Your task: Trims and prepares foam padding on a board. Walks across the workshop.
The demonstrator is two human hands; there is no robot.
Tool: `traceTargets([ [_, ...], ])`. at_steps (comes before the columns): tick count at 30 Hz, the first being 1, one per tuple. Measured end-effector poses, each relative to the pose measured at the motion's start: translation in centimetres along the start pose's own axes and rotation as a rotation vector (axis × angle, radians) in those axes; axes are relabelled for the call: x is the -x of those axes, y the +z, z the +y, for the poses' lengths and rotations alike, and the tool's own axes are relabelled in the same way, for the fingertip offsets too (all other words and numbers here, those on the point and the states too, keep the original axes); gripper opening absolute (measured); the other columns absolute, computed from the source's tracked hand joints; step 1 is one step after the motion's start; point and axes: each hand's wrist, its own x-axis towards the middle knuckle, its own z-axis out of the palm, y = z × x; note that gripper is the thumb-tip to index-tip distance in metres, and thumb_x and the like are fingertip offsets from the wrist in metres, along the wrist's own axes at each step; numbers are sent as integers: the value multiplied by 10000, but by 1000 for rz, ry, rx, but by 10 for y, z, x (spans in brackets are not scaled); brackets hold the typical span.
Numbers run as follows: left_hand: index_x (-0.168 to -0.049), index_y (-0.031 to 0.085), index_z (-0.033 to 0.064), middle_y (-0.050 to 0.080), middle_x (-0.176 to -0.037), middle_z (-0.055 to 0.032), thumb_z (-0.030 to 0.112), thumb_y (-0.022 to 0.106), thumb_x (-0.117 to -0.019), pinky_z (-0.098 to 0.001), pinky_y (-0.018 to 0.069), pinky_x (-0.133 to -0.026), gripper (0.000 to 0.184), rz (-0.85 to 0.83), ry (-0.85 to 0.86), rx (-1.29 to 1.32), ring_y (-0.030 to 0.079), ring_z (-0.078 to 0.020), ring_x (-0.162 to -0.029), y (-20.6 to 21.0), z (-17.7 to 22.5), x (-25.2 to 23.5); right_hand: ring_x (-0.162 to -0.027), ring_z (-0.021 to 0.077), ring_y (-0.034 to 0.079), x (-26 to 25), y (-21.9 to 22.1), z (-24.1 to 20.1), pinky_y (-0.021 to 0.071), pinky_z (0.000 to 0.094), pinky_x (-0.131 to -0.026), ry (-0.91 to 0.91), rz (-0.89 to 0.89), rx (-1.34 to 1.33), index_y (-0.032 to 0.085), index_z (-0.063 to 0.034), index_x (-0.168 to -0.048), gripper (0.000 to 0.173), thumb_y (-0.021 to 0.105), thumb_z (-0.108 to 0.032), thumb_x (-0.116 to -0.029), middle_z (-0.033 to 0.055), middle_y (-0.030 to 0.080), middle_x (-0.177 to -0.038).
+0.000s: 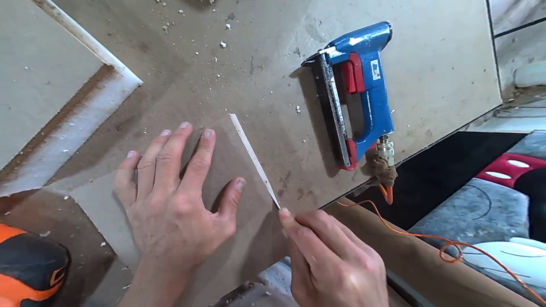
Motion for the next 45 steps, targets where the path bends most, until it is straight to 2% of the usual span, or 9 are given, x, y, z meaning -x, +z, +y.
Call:
traceTargets([
  [4, -1490, 559, 233, 463, -1577, -78, 678, 550, -891, -632, 220, -1194, 747, -13, -1, 3, 385, -342, -1474, 0, 1, 1, -675, 165, 701, 2, 8, 3, 557, 286, -550, 5, 19, 14, 798, -120, -885, 145, 654, -125, -898, 42, 711, -760],
  [8, -1479, 571, 221, 475, -1564, -87, 674, 547, -886, -631, 222, -1190, 747, -8, -3, -3, 396, -352, -1462, -1, 1, -1, -736, 183, 698, 11, -1, 4, 562, 286, -599, -1, 0, -22, 807, -105, -987, 176, 640, -127, -933, 67, 722, -829],
  [11, -1488, 559, 230, 469, -1571, -78, 685, 534, -896, -633, 227, -1192, 748, -19, -4, 3, 392, -349, -1469, -1, 2, 0, -716, 179, 715, 12, 7, 7, 576, 291, -590, 14, 13, -9, 803, -116, -918, 153, 651, -121, -907, 55, 728, -799],
  [15, -1492, 555, 228, 464, -1573, -80, 677, 534, -893, -631, 221, -1190, 749, -24, -8, 2, 388, -346, -1467, -2, 1, -1, -735, 186, 694, 21, 0, 6, 560, 286, -594, 10, -4, -22, 806, -99, -1007, 189, 636, -114, -926, 69, 723, -844],
  [18, -1498, 547, 232, 456, -1578, -84, 685, 527, -899, -631, 215, -1192, 751, -27, -7, 3, 381, -351, -1472, -1, 1, 0, -721, 183, 717, 22, 7, 8, 578, 289, -596, 13, 25, -6, 805, -112, -931, 156, 651, -113, -908, 60, 735, -810],
  [21, -1501, 543, 231, 457, -1579, -77, 688, 522, -899, -630, 217, -1193, 756, -20, -8, 3, 386, -346, -1470, -1, 0, -1, -732, 186, 685, 30, -5, 9, 551, 289, -586, 9, -16, -40, 803, -95, -1029, 202, 628, -110, -929, 74, 719, -854],
  [24, -1502, 541, 232, 458, -1579, -75, 691, 518, -899, -615, 216, -1198, 758, -47, -11, 11, 379, -332, -1477, -2, 2, -1, -724, 181, 715, 29, 6, 10, 576, 296, -588, 20, 8, -14, 803, -111, -936, 164, 640, -111, -915, 58, 733, -820],
  [28, -1499, 544, 224, 457, -1578, -82, 690, 515, -898, -627, 227, -1189, 761, -32, -10, 11, 384, -344, -1471, -1, 0, -1, -740, 189, 683, 40, -7, 10, 554, 296, -588, 15, -23, -41, 797, -92, -1042, 200, 632, -114, -930, 74, 712, -860],
  [45, -1494, 551, 221, 464, -1573, -85, 702, 504, -904, -615, 230, -1185, 763, -35, -7, 15, 387, -341, -1469, -2, 2, -1, -724, 189, 684, 60, 3, 19, 552, 293, -570, 35, -10, -31, 800, -99, -1033, 197, 633, -116, -930, 64, 710, -850],
])
